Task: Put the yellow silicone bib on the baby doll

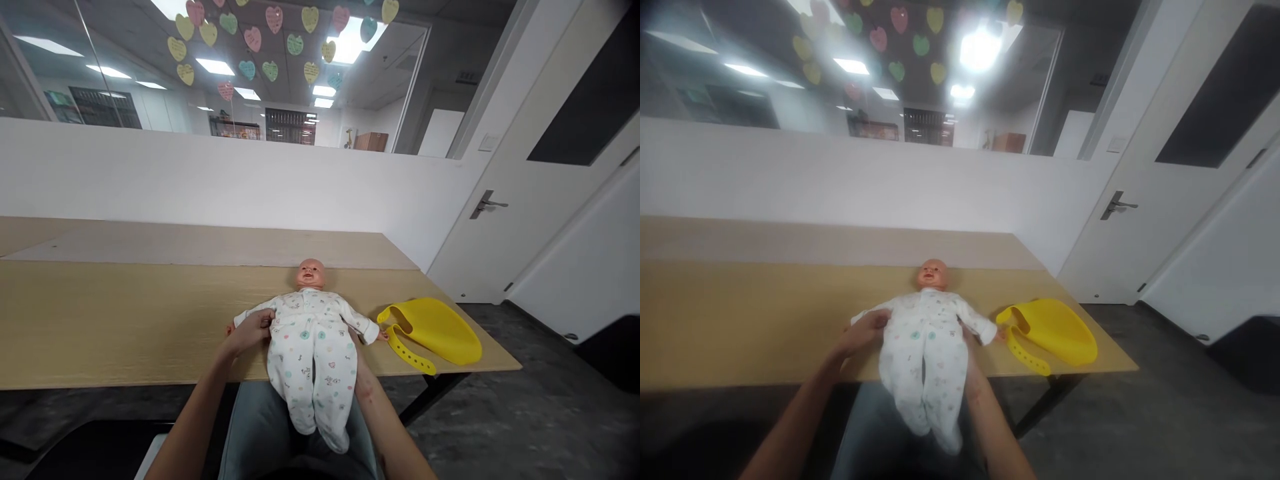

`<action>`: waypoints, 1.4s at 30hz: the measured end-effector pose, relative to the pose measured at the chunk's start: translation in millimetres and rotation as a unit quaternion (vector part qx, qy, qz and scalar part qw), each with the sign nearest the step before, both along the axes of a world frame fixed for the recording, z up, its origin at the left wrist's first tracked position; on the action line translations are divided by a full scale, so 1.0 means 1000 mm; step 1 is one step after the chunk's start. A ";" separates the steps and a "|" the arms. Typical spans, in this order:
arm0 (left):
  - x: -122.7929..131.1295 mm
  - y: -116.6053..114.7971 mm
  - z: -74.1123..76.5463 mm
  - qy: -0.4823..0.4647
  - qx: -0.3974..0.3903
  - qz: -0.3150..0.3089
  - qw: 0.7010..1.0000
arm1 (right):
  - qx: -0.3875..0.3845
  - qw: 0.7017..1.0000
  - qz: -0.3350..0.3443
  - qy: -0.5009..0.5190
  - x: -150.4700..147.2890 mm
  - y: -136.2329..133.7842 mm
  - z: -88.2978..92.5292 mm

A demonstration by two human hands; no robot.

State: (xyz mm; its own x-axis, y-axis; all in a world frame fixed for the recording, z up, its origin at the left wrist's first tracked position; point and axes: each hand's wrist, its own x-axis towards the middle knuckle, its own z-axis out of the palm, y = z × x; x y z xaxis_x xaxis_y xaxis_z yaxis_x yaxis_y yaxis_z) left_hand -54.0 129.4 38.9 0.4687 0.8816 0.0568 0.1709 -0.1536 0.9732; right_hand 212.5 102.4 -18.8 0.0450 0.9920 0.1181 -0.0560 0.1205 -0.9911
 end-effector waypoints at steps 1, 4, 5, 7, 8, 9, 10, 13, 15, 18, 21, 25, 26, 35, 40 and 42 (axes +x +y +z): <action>-0.002 0.001 0.000 -0.008 -0.009 0.007 1.000 | -0.008 0.999 -0.028 0.023 0.000 -0.001 -0.002; -0.008 0.003 0.001 -0.032 -0.054 0.011 0.998 | -0.020 0.998 -0.016 0.053 0.005 -0.002 -0.002; -0.009 0.003 0.002 -0.031 -0.064 0.000 0.997 | -0.021 0.999 0.006 0.038 0.009 -0.003 0.000; -0.011 0.002 0.008 -0.010 -0.065 -0.033 0.997 | -0.028 0.999 0.031 -0.011 0.021 -0.004 0.005; -0.011 0.002 0.011 0.005 -0.054 -0.049 0.997 | -0.032 0.998 0.039 -0.038 0.029 -0.004 0.009; -0.010 0.002 0.014 0.022 -0.039 -0.060 0.997 | -0.037 0.996 0.049 -0.061 0.036 -0.005 0.014; -0.009 0.001 0.017 0.038 -0.023 -0.062 0.997 | -0.044 0.994 0.065 -0.079 0.044 -0.007 0.019; -0.006 0.001 0.020 0.054 0.020 -0.036 0.998 | -0.055 0.981 0.144 -0.121 0.061 -0.012 0.039; -0.003 0.000 0.018 0.035 0.045 -0.020 0.998 | -0.046 0.970 0.180 -0.153 0.065 -0.015 0.054; 0.003 -0.001 0.015 0.003 0.086 -0.010 0.996 | 0.008 0.952 0.185 -0.244 0.061 -0.018 0.070; 0.010 -0.004 0.013 0.011 0.108 0.017 0.994 | 0.078 0.928 0.173 -0.320 0.052 -0.018 0.077; 0.016 -0.009 0.014 0.079 0.107 0.055 0.990 | 0.133 0.929 0.144 -0.314 0.040 -0.016 0.078; 0.017 -0.010 0.014 0.093 0.110 0.051 0.988 | 0.143 0.932 0.141 -0.303 0.038 -0.014 0.078; 0.023 -0.012 0.010 0.086 0.224 -0.013 0.971 | 0.217 0.917 0.124 -0.311 0.024 -0.006 0.063; 0.031 -0.019 0.015 0.079 0.238 -0.002 0.968 | 0.213 0.905 0.126 -0.347 0.022 -0.007 0.062; 0.033 -0.023 0.020 0.100 0.234 0.003 0.967 | 0.228 0.909 0.113 -0.331 0.020 -0.007 0.064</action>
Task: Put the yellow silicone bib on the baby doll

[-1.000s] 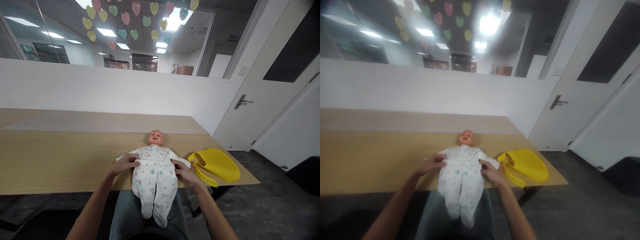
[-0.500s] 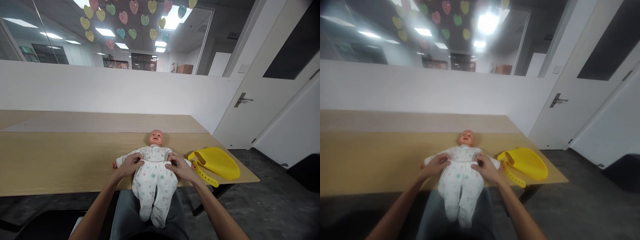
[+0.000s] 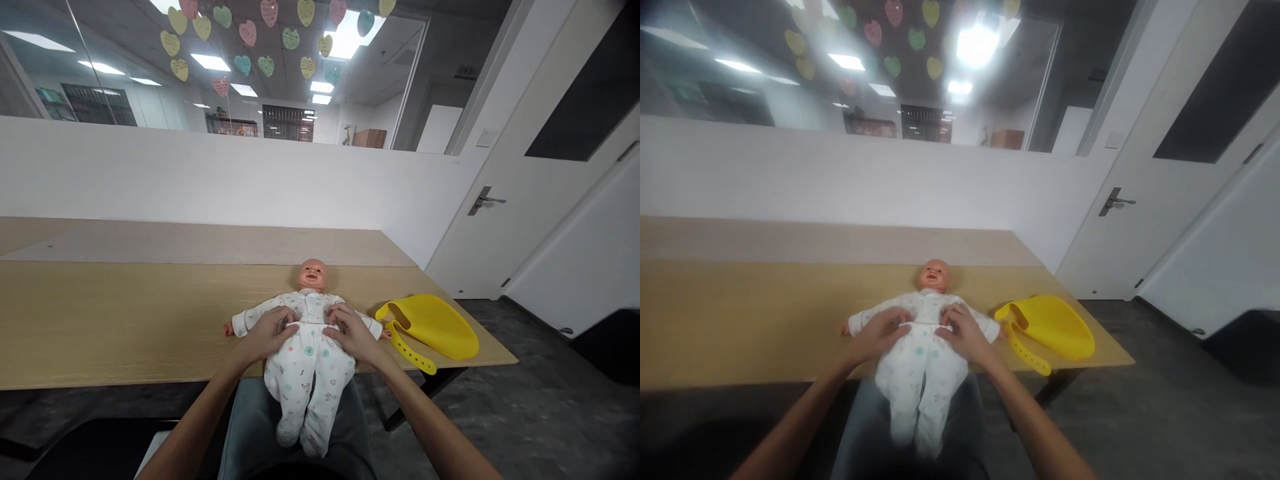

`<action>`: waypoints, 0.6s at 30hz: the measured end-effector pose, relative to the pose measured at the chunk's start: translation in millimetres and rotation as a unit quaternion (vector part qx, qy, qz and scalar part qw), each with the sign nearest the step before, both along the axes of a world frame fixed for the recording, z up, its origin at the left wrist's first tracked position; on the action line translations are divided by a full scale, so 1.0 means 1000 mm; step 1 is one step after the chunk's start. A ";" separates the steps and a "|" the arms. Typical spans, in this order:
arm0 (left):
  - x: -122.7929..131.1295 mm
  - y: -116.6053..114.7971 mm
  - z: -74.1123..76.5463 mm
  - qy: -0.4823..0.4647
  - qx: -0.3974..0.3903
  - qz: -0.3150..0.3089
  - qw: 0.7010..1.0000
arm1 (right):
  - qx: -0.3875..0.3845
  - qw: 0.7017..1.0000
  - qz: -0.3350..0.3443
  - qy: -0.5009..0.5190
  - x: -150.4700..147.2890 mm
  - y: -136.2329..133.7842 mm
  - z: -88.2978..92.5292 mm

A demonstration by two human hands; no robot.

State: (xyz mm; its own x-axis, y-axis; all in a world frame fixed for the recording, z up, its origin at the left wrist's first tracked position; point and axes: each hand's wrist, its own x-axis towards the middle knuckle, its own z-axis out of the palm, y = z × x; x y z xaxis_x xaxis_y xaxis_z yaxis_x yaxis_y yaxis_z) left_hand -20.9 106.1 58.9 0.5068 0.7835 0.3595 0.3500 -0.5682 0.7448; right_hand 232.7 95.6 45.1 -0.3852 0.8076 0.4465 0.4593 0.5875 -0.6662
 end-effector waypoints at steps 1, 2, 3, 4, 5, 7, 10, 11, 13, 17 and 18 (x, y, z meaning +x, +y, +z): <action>0.001 -0.002 0.002 0.011 0.000 0.009 1.000 | 0.007 1.000 -0.001 0.007 -0.001 0.000 0.001; 0.002 -0.003 0.004 0.024 0.001 0.021 0.999 | 0.010 1.000 -0.003 0.007 -0.002 0.001 0.001; 0.003 -0.004 0.006 0.037 0.000 0.033 0.999 | 0.008 1.000 -0.009 0.003 -0.003 0.002 0.002; 0.004 -0.004 0.007 0.048 -0.002 0.046 0.998 | 0.002 1.000 -0.021 -0.003 -0.005 0.003 0.002; 0.005 -0.003 0.008 0.055 -0.006 0.058 0.997 | -0.007 0.999 -0.037 -0.009 -0.006 0.004 0.002; 0.007 0.000 0.008 0.056 -0.012 0.082 0.995 | -0.024 0.997 -0.074 -0.016 -0.007 0.007 0.000; 0.011 0.010 0.004 0.038 -0.012 0.109 0.993 | -0.024 0.992 -0.120 -0.007 -0.010 0.015 -0.004; 0.013 0.015 0.002 0.031 -0.011 0.117 0.993 | -0.018 0.991 -0.132 -0.002 -0.010 0.018 -0.005; 0.017 0.024 -0.003 0.021 -0.008 0.137 0.990 | -0.009 0.988 -0.154 0.007 -0.013 0.027 -0.009; 0.024 0.037 -0.015 0.047 -0.012 0.189 0.981 | -0.017 0.985 -0.172 -0.017 -0.018 0.042 -0.018; 0.025 0.038 -0.017 0.056 -0.016 0.197 0.979 | -0.025 0.985 -0.169 -0.026 -0.018 0.044 -0.019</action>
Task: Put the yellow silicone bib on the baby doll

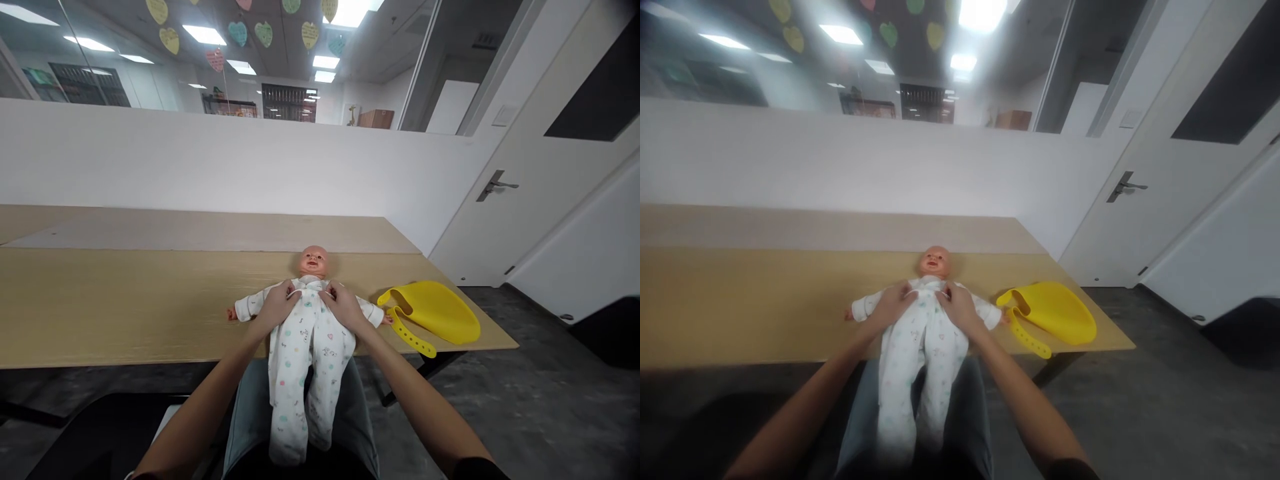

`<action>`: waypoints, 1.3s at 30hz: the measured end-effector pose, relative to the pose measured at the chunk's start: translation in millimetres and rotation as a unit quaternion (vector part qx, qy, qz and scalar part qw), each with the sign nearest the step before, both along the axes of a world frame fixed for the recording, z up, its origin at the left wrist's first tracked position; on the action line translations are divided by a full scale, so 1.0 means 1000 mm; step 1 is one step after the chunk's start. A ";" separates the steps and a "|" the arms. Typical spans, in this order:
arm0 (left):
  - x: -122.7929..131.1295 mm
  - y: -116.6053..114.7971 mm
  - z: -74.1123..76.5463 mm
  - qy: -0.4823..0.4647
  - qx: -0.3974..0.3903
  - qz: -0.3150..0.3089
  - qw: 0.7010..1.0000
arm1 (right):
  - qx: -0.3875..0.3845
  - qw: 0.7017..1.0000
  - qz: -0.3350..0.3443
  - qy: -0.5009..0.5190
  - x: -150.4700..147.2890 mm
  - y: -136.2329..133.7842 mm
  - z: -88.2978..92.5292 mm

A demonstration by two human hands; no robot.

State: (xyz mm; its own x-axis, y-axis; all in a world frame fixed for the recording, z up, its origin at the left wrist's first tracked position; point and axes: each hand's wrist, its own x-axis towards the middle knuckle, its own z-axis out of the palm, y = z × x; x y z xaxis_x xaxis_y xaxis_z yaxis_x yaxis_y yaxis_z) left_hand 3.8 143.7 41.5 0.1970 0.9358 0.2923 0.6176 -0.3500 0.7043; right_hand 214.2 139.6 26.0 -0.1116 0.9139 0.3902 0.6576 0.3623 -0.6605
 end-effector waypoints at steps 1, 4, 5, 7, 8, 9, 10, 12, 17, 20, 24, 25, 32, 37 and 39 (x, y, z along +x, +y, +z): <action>0.000 0.000 -0.001 0.005 -0.002 0.004 1.000 | -0.009 1.000 0.002 -0.004 0.000 0.000 -0.001; -0.002 -0.008 0.000 0.011 0.026 -0.006 1.000 | -0.026 1.000 -0.013 0.005 -0.001 -0.005 -0.002; -0.003 -0.013 0.002 0.015 0.046 -0.012 0.999 | -0.028 0.999 -0.024 0.007 -0.001 -0.007 -0.002; -0.003 -0.027 0.008 0.029 0.088 -0.018 0.996 | -0.020 0.999 -0.043 0.002 -0.001 -0.011 -0.002; -0.001 -0.035 0.011 0.043 0.101 -0.020 0.994 | -0.010 0.999 -0.051 -0.003 -0.002 -0.012 -0.002; 0.000 -0.044 0.014 0.062 0.106 -0.025 0.992 | 0.001 0.998 -0.058 -0.008 -0.003 -0.013 -0.002; 0.003 -0.052 0.017 0.088 0.101 -0.033 0.990 | 0.015 0.998 -0.064 -0.013 -0.003 -0.013 -0.001; 0.007 -0.069 0.021 0.148 0.077 -0.051 0.985 | 0.050 0.996 -0.078 -0.017 -0.005 -0.017 0.003; 0.006 -0.091 0.018 0.192 0.047 -0.060 0.978 | 0.097 0.984 -0.134 0.071 -0.020 -0.077 0.014; -0.004 -0.093 0.018 0.146 0.030 -0.101 0.984 | -0.005 0.980 -0.112 0.167 -0.039 -0.135 0.006; -0.016 -0.091 0.021 0.093 0.010 -0.130 0.987 | -0.151 0.965 -0.004 0.213 -0.073 -0.176 -0.024; -0.017 -0.091 0.021 0.086 0.014 -0.134 0.987 | -0.162 0.958 0.006 0.238 -0.081 -0.177 -0.032; -0.024 -0.088 0.008 0.050 0.030 -0.127 0.990 | -0.288 0.818 0.027 0.497 -0.105 -0.152 -0.063; -0.030 -0.084 0.005 0.013 0.028 -0.130 0.991 | -0.355 0.803 0.101 0.468 -0.100 -0.150 -0.051; -0.030 -0.083 0.004 0.007 0.026 -0.131 0.991 | -0.379 0.794 0.100 0.465 -0.097 -0.147 -0.049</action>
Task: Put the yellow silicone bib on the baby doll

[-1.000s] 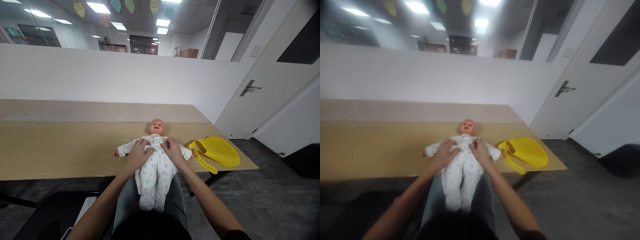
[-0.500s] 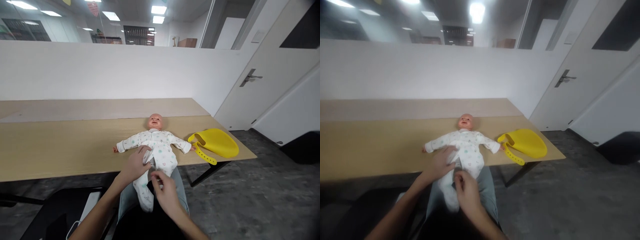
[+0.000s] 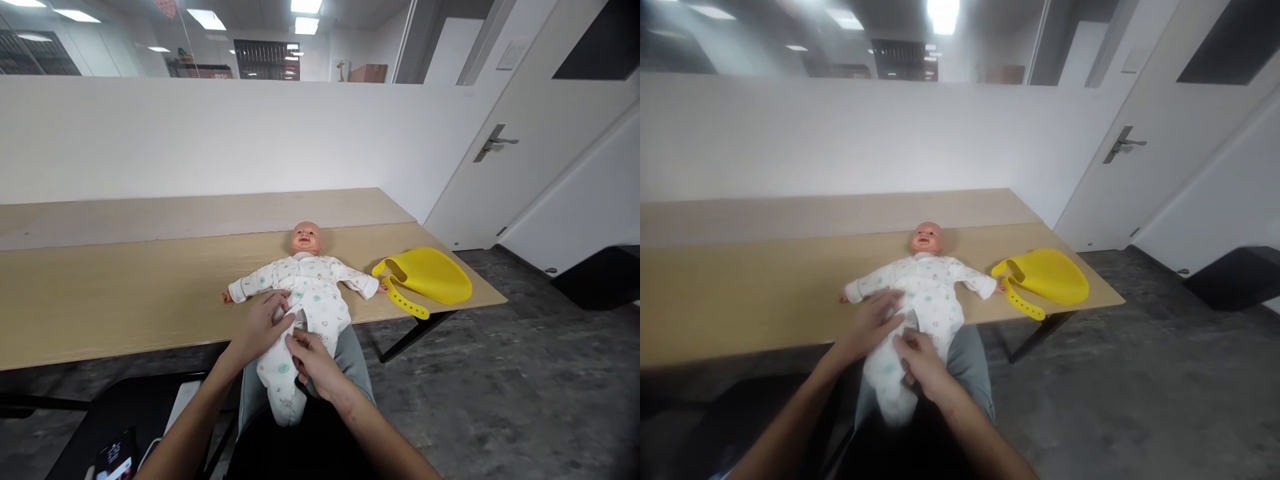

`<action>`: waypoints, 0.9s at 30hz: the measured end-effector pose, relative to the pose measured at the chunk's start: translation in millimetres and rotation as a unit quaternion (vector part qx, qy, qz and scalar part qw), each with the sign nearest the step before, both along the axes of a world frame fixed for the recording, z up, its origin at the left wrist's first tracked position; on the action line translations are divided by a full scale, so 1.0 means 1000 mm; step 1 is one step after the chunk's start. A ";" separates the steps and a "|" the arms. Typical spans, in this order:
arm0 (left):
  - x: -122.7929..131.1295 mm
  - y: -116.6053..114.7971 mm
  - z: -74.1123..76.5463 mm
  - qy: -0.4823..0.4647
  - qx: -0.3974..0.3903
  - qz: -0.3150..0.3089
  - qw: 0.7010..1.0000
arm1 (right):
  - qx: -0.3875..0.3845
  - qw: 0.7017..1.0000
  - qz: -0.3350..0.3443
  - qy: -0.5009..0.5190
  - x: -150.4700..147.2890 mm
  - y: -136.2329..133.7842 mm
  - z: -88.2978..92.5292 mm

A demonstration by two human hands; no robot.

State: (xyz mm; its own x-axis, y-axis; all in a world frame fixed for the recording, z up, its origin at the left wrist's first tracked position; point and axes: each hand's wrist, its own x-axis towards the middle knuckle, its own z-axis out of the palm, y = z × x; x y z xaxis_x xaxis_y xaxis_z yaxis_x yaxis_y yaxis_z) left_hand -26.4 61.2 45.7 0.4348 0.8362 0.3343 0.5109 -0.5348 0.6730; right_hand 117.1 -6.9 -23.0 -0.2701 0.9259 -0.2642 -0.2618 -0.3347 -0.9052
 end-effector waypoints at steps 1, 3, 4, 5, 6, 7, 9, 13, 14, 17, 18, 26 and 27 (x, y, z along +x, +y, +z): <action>0.000 0.000 0.000 0.000 0.000 0.003 1.000 | -0.006 1.000 0.003 -0.004 0.001 0.002 0.000; 0.003 -0.002 -0.002 0.005 0.009 0.015 1.000 | -0.006 1.000 0.008 -0.016 0.003 0.006 -0.002; 0.005 -0.005 -0.003 0.009 0.017 0.022 1.000 | -0.003 1.000 0.009 -0.024 0.004 0.008 -0.003; 0.007 -0.009 -0.004 0.017 0.028 0.033 0.999 | 0.000 0.999 0.011 -0.031 0.004 0.009 -0.005; 0.009 -0.013 -0.005 0.026 0.039 0.047 0.998 | 0.005 0.999 0.015 -0.035 0.005 0.009 -0.006; 0.012 -0.018 -0.006 0.036 0.053 0.069 0.996 | 0.012 0.999 0.020 -0.035 0.006 0.010 -0.006; 0.016 -0.029 -0.008 0.090 0.064 0.126 0.986 | 0.024 0.998 0.034 -0.039 0.009 0.011 -0.008; 0.017 -0.048 -0.010 0.176 0.035 0.175 0.968 | 0.044 0.995 0.043 -0.084 0.014 0.016 -0.015; 0.017 -0.051 -0.009 0.191 0.027 0.174 0.966 | 0.051 0.992 0.045 -0.103 0.014 0.018 -0.018; 0.014 -0.056 -0.007 0.226 0.021 0.154 0.962 | 0.074 0.981 0.044 -0.175 0.015 0.023 -0.027; 0.014 -0.056 -0.006 0.230 0.020 0.144 0.962 | 0.084 0.976 0.041 -0.197 0.016 0.025 -0.028; 0.022 -0.047 0.000 0.213 0.032 0.128 0.968 | 0.121 0.949 0.112 -0.267 0.027 0.034 -0.011; 0.023 -0.045 0.000 0.217 0.036 0.124 0.968 | 0.117 0.946 0.129 -0.273 0.028 0.036 -0.009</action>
State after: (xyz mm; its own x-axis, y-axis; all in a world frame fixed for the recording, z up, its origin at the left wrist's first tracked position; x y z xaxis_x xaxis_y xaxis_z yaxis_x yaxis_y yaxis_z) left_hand -3.3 16.2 45.8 0.3359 0.9142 0.2267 0.8559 -0.3967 0.3318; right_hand 145.3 29.4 -31.6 -0.3781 0.8978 -0.2258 0.3301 -0.0971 -0.9390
